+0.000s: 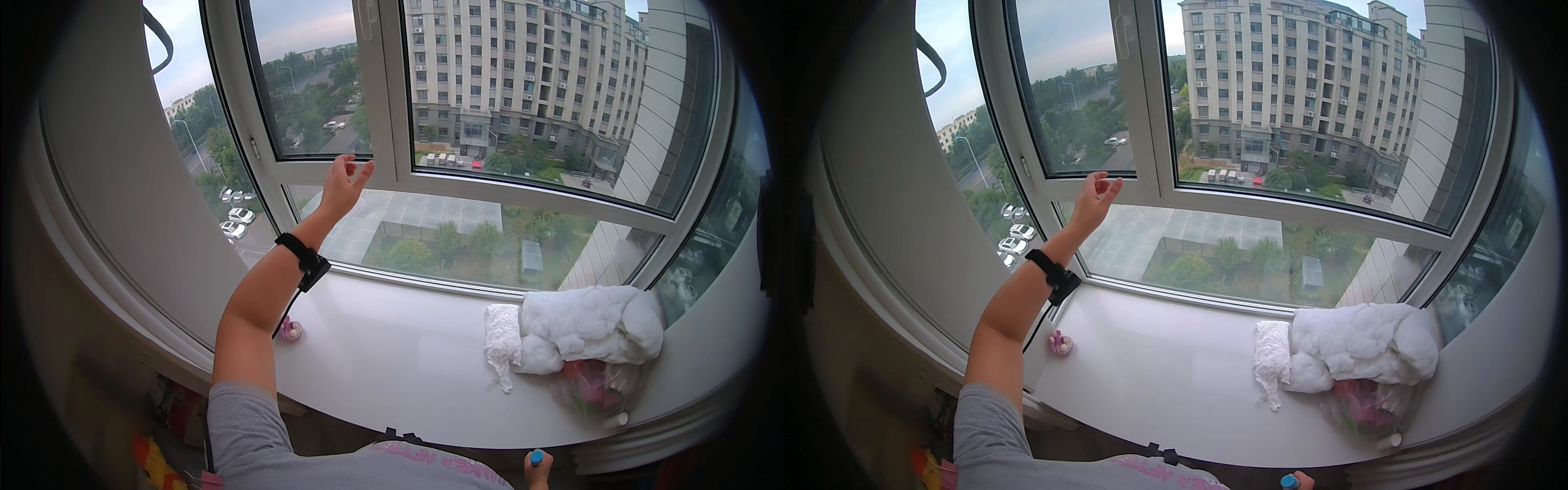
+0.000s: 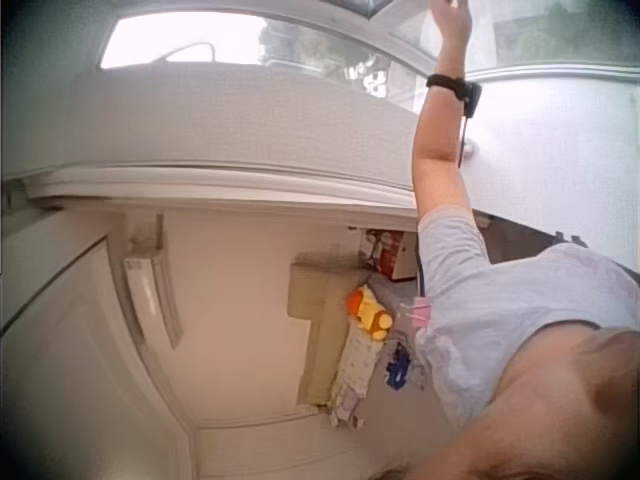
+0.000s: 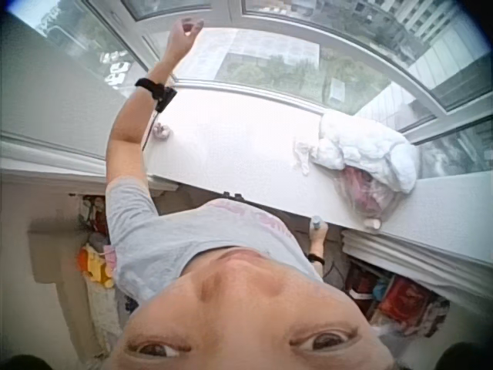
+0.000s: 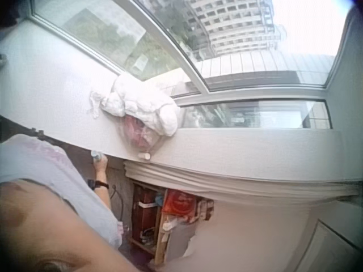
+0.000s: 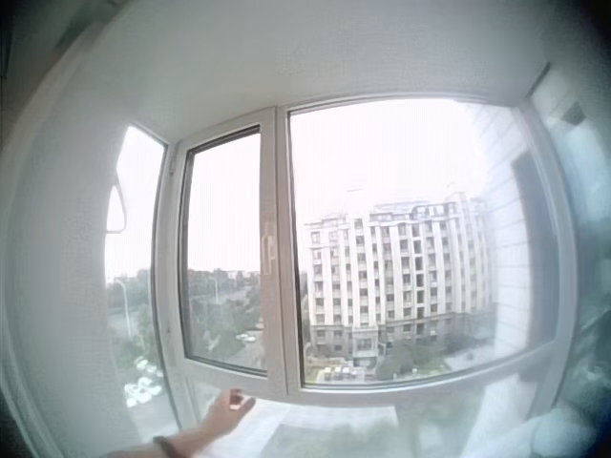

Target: The person mops the floor in a bedroom using a mop with a long handle. They move around a bed and a small table, briefly open a window, and continue mopping the tiled floor.

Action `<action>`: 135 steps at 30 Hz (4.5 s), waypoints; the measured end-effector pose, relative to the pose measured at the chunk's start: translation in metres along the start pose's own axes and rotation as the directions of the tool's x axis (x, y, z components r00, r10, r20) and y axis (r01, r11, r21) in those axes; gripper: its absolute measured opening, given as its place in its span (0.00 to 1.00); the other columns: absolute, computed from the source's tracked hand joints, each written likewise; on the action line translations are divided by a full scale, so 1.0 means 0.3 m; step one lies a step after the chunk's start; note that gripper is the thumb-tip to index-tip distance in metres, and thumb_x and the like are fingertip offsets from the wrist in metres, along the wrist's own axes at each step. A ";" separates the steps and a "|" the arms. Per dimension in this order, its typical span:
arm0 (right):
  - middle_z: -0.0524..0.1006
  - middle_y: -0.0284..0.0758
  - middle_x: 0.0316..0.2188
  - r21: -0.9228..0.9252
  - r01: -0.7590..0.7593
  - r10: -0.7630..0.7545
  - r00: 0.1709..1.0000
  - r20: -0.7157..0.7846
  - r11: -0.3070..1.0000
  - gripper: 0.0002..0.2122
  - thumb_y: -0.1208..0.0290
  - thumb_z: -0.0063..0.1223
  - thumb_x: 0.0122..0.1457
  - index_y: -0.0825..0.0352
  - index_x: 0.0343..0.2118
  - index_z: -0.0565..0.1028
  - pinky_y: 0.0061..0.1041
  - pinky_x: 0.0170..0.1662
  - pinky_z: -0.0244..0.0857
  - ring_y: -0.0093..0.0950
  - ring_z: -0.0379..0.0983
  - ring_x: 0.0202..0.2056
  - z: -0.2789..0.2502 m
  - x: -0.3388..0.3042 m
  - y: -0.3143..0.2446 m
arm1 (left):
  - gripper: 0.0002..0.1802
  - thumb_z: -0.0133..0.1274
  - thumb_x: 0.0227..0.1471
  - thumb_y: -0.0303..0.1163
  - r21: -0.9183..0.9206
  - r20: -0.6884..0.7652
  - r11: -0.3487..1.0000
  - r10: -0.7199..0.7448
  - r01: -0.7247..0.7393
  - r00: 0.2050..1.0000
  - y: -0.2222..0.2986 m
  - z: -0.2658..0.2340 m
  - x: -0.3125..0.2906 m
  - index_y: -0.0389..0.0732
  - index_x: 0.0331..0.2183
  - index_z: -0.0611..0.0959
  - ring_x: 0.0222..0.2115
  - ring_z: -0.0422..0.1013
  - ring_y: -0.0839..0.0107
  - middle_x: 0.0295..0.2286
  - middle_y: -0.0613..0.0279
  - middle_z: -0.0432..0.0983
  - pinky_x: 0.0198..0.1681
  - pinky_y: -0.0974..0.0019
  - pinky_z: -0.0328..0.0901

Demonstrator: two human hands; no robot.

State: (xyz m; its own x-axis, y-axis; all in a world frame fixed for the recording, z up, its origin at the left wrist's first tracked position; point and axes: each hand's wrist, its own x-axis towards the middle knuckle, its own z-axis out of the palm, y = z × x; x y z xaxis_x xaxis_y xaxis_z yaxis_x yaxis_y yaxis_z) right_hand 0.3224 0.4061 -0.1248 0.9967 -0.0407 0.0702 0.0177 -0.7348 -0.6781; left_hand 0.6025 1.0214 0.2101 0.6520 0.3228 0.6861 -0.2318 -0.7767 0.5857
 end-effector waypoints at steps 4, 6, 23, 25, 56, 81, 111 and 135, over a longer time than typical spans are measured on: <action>0.64 0.40 0.14 -0.023 0.166 -0.168 0.982 -0.082 0.986 0.08 0.72 0.50 0.48 0.68 0.18 0.67 0.29 0.24 0.58 0.33 0.61 0.18 -0.044 -0.097 -0.142 | 0.38 0.49 0.45 0.56 0.075 -0.236 0.972 0.236 -0.225 0.943 0.084 0.068 0.489 0.28 0.42 0.66 0.40 0.64 0.56 0.36 0.46 0.67 0.45 0.59 0.58; 0.64 0.41 0.14 0.016 0.061 -0.059 0.994 -0.087 0.998 0.09 0.71 0.50 0.48 0.68 0.17 0.66 0.31 0.24 0.58 0.35 0.62 0.18 -0.033 -0.142 -0.206 | 0.37 0.47 0.46 0.55 0.165 -0.347 0.956 0.287 -0.243 0.893 0.081 0.084 0.703 0.28 0.42 0.65 0.43 0.61 0.54 0.38 0.44 0.66 0.47 0.57 0.55; 0.68 0.30 0.20 -0.021 0.019 -0.029 0.772 -0.635 1.000 0.09 0.75 0.61 0.43 0.65 0.26 0.71 0.22 0.23 0.59 0.22 0.62 0.21 0.395 -0.623 0.126 | 0.24 0.39 0.54 0.40 0.036 -0.217 0.995 0.100 -0.095 0.971 0.106 0.154 1.178 0.35 0.46 0.55 0.30 0.69 0.45 0.31 0.37 0.70 0.26 0.46 0.65; 0.68 0.30 0.20 -0.129 -0.053 -0.022 0.855 -0.518 0.990 0.09 0.75 0.60 0.44 0.64 0.26 0.71 0.21 0.23 0.58 0.21 0.61 0.21 0.358 -0.587 0.026 | 0.21 0.38 0.54 0.35 0.148 -0.253 0.978 0.184 -0.150 0.950 0.078 0.136 1.189 0.37 0.47 0.54 0.28 0.70 0.44 0.28 0.38 0.71 0.23 0.46 0.65; 0.68 0.35 0.16 -0.029 -0.392 0.358 0.866 -0.349 0.919 0.08 0.68 0.56 0.45 0.65 0.18 0.69 0.27 0.26 0.60 0.27 0.63 0.20 0.213 -0.162 -0.108 | 0.14 0.44 0.47 0.25 0.659 -0.244 0.646 0.668 -0.385 0.704 0.041 -0.432 1.159 0.48 0.39 0.67 0.34 0.68 0.51 0.33 0.56 0.70 0.35 0.54 0.64; 0.71 0.43 0.16 -0.155 -0.160 0.137 0.979 -0.152 0.975 0.08 0.71 0.59 0.35 0.68 0.14 0.71 0.33 0.24 0.63 0.42 0.69 0.22 0.230 0.012 -0.056 | 0.50 0.59 0.40 0.44 0.608 -0.382 0.761 0.528 -0.224 0.758 0.025 -0.576 0.124 0.37 0.56 0.47 0.54 0.49 0.53 0.53 0.48 0.49 0.55 0.54 0.49; 0.67 0.43 0.16 -0.093 -0.161 0.161 0.987 -0.009 0.983 0.07 0.76 0.52 0.33 0.67 0.12 0.65 0.37 0.24 0.57 0.44 0.63 0.22 0.322 -0.133 0.066 | 0.33 0.48 0.49 0.50 0.950 -0.250 0.313 0.729 0.014 0.637 -0.124 -0.971 0.013 0.36 0.49 0.64 0.46 0.61 0.55 0.43 0.50 0.64 0.47 0.54 0.56; 0.64 0.44 0.12 -0.024 -0.093 0.095 0.993 0.068 0.995 0.09 0.78 0.53 0.34 0.69 0.11 0.63 0.34 0.20 0.55 0.43 0.61 0.17 0.313 -0.123 0.067 | 0.25 0.50 0.50 0.38 0.958 -0.287 0.186 0.625 0.219 0.726 -0.286 -1.303 -0.068 0.35 0.47 0.66 0.42 0.63 0.57 0.40 0.50 0.67 0.47 0.54 0.54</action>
State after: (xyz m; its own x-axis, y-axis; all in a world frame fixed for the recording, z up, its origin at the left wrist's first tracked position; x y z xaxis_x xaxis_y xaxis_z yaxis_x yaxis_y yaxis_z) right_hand 0.2933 0.4565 -0.2096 0.9970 -0.0637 -0.0447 -0.0772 -0.7436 -0.6642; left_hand 0.3269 1.2927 0.3145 0.1210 -0.0956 0.9880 0.7912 -0.5918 -0.1542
